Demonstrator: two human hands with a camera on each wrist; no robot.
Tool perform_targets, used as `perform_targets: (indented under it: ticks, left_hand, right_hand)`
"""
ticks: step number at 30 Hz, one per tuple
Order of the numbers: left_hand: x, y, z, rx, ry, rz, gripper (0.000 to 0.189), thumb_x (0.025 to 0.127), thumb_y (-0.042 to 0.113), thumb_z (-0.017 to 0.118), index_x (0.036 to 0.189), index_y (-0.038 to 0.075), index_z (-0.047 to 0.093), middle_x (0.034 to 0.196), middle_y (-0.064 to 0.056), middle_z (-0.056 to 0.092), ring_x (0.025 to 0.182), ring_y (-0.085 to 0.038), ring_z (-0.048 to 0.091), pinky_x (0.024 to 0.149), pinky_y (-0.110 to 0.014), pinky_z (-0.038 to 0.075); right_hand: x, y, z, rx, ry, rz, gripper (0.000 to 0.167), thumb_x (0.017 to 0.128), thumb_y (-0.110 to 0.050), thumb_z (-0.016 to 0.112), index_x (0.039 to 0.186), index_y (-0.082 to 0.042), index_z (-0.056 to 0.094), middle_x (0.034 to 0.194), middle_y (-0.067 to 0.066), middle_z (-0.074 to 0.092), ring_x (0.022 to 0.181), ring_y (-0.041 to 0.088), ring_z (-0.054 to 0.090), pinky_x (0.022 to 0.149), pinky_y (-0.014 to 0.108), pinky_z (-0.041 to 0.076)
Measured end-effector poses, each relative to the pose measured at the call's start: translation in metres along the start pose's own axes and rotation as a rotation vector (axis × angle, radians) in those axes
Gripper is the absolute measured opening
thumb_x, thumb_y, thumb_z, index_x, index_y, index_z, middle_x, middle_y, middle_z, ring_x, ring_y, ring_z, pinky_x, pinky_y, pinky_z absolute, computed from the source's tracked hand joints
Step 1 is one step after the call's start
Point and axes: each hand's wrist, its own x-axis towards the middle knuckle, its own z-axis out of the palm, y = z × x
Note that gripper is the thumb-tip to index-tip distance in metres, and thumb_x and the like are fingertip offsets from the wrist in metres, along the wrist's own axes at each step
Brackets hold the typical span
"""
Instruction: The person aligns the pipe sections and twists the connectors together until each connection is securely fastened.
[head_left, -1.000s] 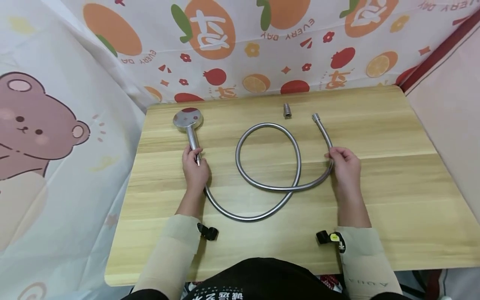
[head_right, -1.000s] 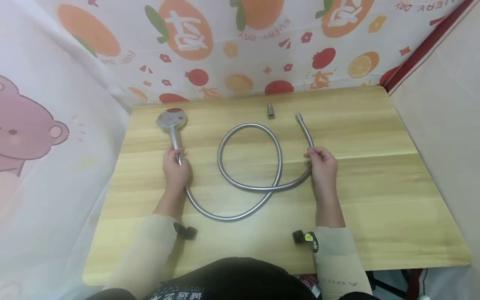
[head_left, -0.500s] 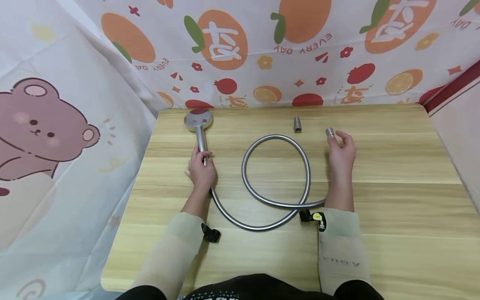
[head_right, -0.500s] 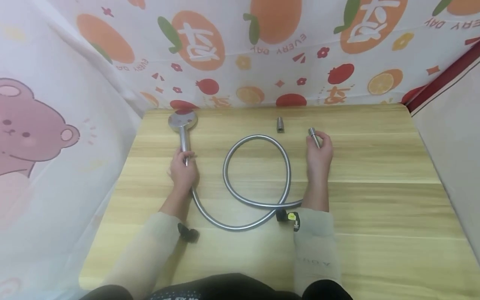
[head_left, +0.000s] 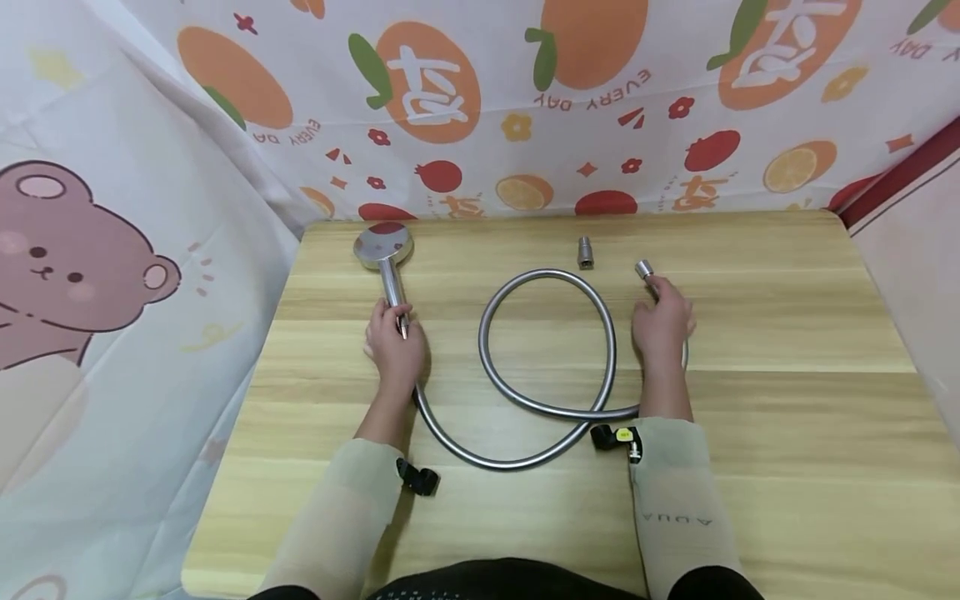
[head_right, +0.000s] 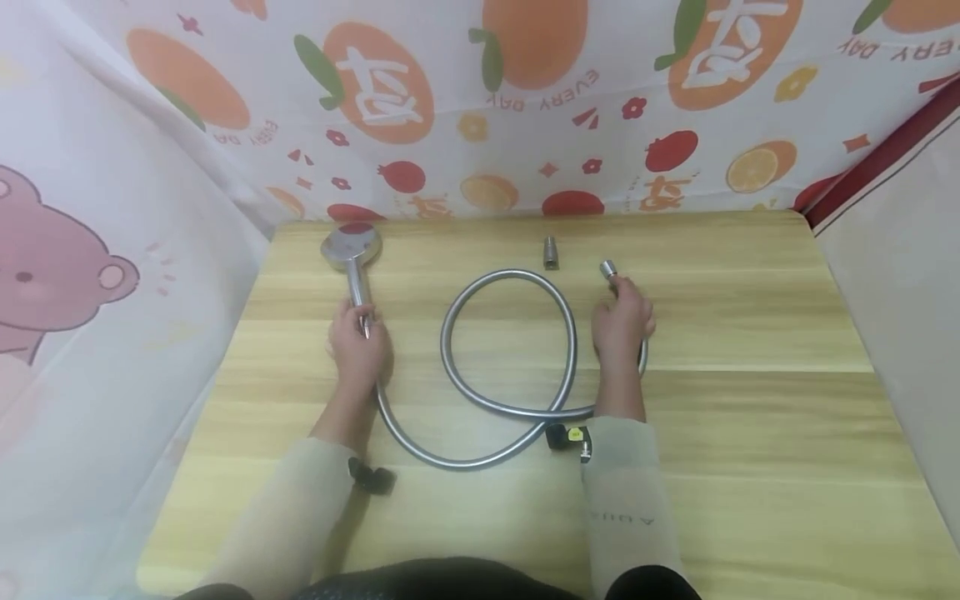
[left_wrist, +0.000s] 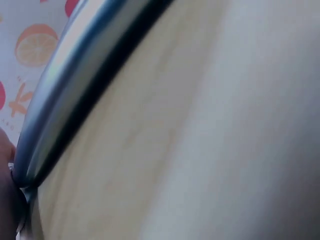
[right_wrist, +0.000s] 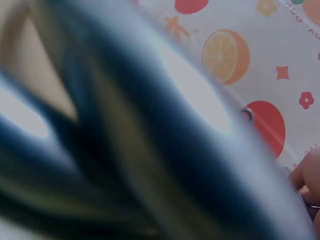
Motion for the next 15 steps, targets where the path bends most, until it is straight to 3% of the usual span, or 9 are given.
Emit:
perform_targets:
  ticks: [4,6,8,12,15]
  left_hand:
    - [-0.007,0.019,0.006,-0.044,0.029,0.158,0.028,0.083,0.0,0.064,0.11,0.006,0.065,0.151,-0.014,0.038,0.142,-0.034,0.027,0.117,-0.054,0.013]
    - [-0.006,0.037,0.01,-0.07,-0.023,0.255,0.028,0.084,-0.002,0.062,0.111,0.003,0.065,0.147,-0.016,0.043,0.14,-0.034,0.031,0.118,-0.053,0.017]
    - [-0.003,0.06,0.017,-0.066,-0.153,0.333,0.029,0.087,-0.001,0.06,0.115,0.003,0.064,0.142,-0.016,0.049,0.137,-0.034,0.037,0.118,-0.05,0.024]
    - [0.003,0.111,0.04,0.052,-0.543,0.445,0.037,0.096,0.01,0.06,0.132,0.007,0.058,0.138,-0.014,0.055,0.133,-0.029,0.046,0.115,-0.044,0.034]
    - [0.009,0.141,0.064,0.196,-0.728,0.541,0.042,0.099,0.017,0.056,0.141,0.012,0.052,0.141,-0.012,0.052,0.133,-0.026,0.047,0.113,-0.042,0.038]
  right_hand:
    - [-0.001,0.004,0.0,-0.048,0.019,-0.036,0.055,0.085,0.006,0.051,0.134,-0.018,0.059,0.147,0.005,0.052,0.133,0.035,0.04,0.114,0.056,0.016]
    - [0.0,0.006,0.001,-0.068,0.031,-0.051,0.053,0.085,0.006,0.05,0.132,-0.016,0.061,0.147,0.007,0.05,0.133,0.036,0.041,0.111,0.057,0.019]
    - [0.001,0.007,0.001,-0.068,0.033,-0.053,0.049,0.087,0.003,0.05,0.131,-0.015,0.062,0.149,0.007,0.049,0.134,0.037,0.04,0.11,0.058,0.019]
    - [0.003,0.007,0.002,-0.064,0.038,-0.055,0.041,0.091,-0.008,0.051,0.129,-0.013,0.063,0.15,0.007,0.047,0.137,0.038,0.037,0.11,0.059,0.019]
    - [0.004,0.006,0.004,-0.048,0.043,-0.069,0.038,0.091,-0.013,0.052,0.127,-0.013,0.064,0.15,0.008,0.046,0.139,0.039,0.036,0.11,0.06,0.017]
